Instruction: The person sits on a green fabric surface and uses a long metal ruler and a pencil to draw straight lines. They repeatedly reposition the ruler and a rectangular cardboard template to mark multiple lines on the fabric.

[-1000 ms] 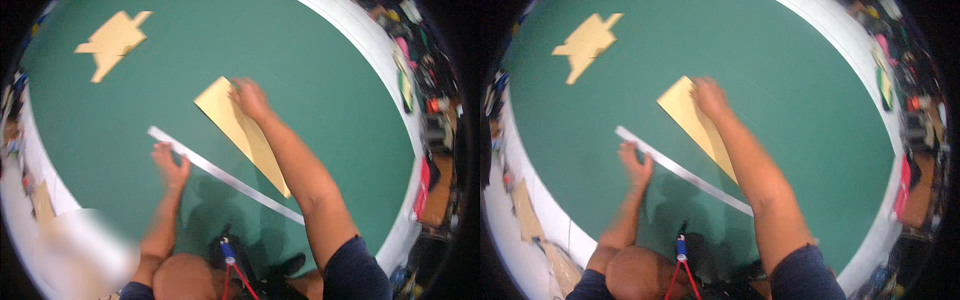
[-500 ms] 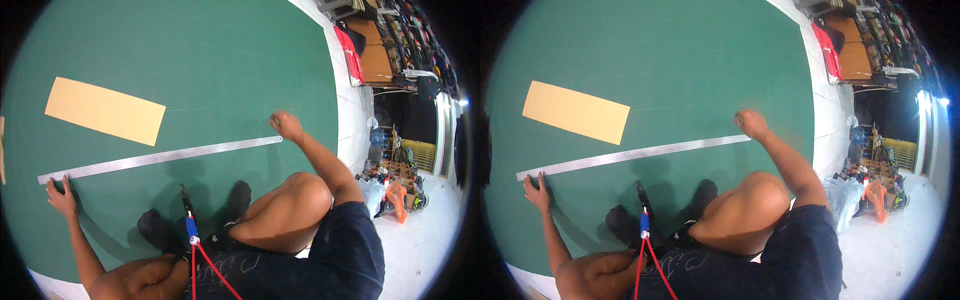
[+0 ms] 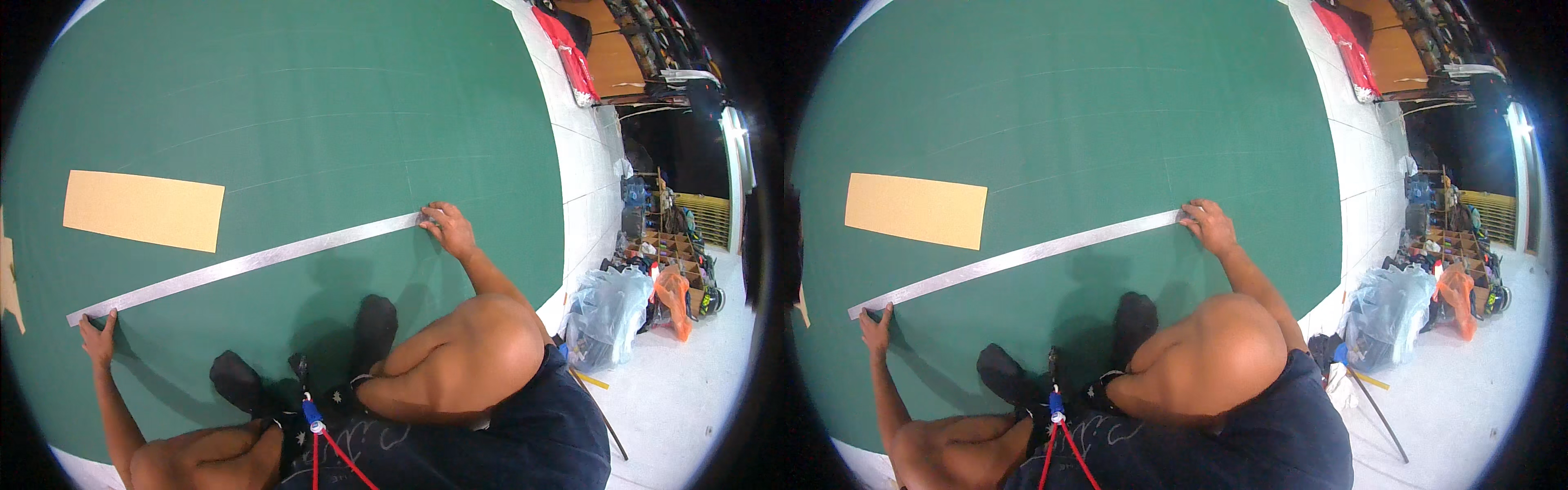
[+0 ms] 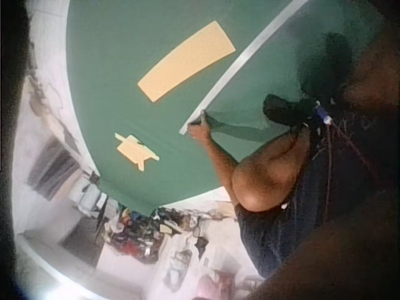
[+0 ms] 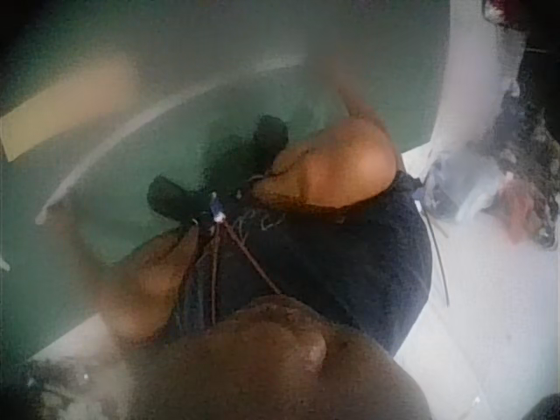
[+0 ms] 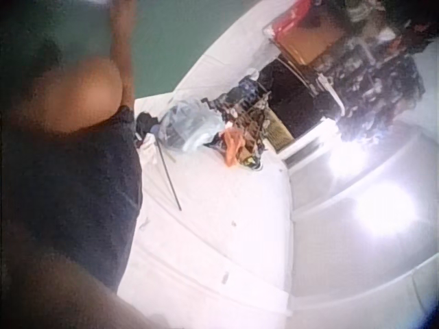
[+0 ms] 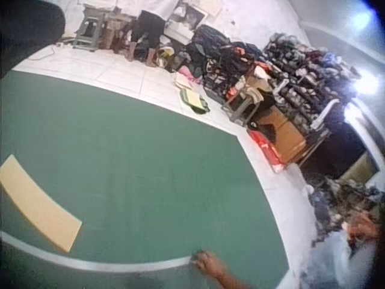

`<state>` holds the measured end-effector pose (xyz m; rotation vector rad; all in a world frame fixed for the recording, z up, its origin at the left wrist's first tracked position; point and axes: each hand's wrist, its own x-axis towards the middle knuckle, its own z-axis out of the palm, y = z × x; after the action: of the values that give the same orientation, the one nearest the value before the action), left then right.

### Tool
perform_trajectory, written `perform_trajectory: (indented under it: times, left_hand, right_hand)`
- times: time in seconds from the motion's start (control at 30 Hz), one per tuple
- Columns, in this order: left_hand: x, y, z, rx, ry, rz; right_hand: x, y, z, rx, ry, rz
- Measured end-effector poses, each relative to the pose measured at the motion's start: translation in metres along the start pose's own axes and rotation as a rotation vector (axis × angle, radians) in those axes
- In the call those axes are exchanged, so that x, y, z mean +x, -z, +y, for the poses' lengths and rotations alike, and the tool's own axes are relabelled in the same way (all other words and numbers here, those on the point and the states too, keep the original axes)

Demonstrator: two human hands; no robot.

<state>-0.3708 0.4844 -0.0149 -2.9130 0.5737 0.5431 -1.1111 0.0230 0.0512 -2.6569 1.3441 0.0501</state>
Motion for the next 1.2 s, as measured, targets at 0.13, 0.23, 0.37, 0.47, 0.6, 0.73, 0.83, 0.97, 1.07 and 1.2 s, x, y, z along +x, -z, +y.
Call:
perform_trajectory:
  times: [0.13, 0.23, 0.37, 0.47, 0.6, 0.73, 0.83, 0.97, 1.07, 1.2]
  left_hand:
    - [0.01, 0.005, -0.005, 0.033, 0.012, -0.061]
    - [0.022, -0.012, -0.028, 0.032, -0.009, -0.028]
    - [0.036, -0.021, -0.046, -0.027, -0.035, 0.036]
    - [0.026, -0.017, -0.026, -0.044, -0.029, -0.023]
    - [0.02, -0.003, -0.017, -0.04, -0.014, -0.043]
    - [0.014, 0.012, -0.01, -0.072, 0.006, -0.141]
    - [0.01, 0.016, -0.001, -0.076, 0.018, -0.12]
    - [0.001, 0.024, 0.009, -0.047, 0.041, -0.117]
    - [0.0, 0.027, 0.017, -0.018, 0.036, -0.141]
    - [0.015, 0.018, -0.004, -0.092, -0.009, -0.148]
  right_hand:
    - [0.0, 0.003, -0.001, 0.029, 0.024, 0.021]
    - [0.006, 0.002, -0.002, 0.014, 0.081, 0.044]
    - [0.009, 0.001, 0.003, 0.01, 0.108, 0.051]
    - [0.005, 0.002, 0.007, -0.021, 0.092, 0.014]
    - [0.009, 0.004, 0.004, -0.005, 0.074, -0.033]
    - [0.013, 0.011, 0.002, 0.064, 0.083, -0.044]
    - [0.015, 0.003, 0.007, 0.262, -0.145, 0.279]
    - [0.018, -0.002, -0.017, 0.581, -0.542, 0.154]
    - [0.011, -0.011, -0.028, 0.86, -0.603, 0.126]
    - [0.006, -0.025, -0.032, 0.99, -0.533, 0.215]
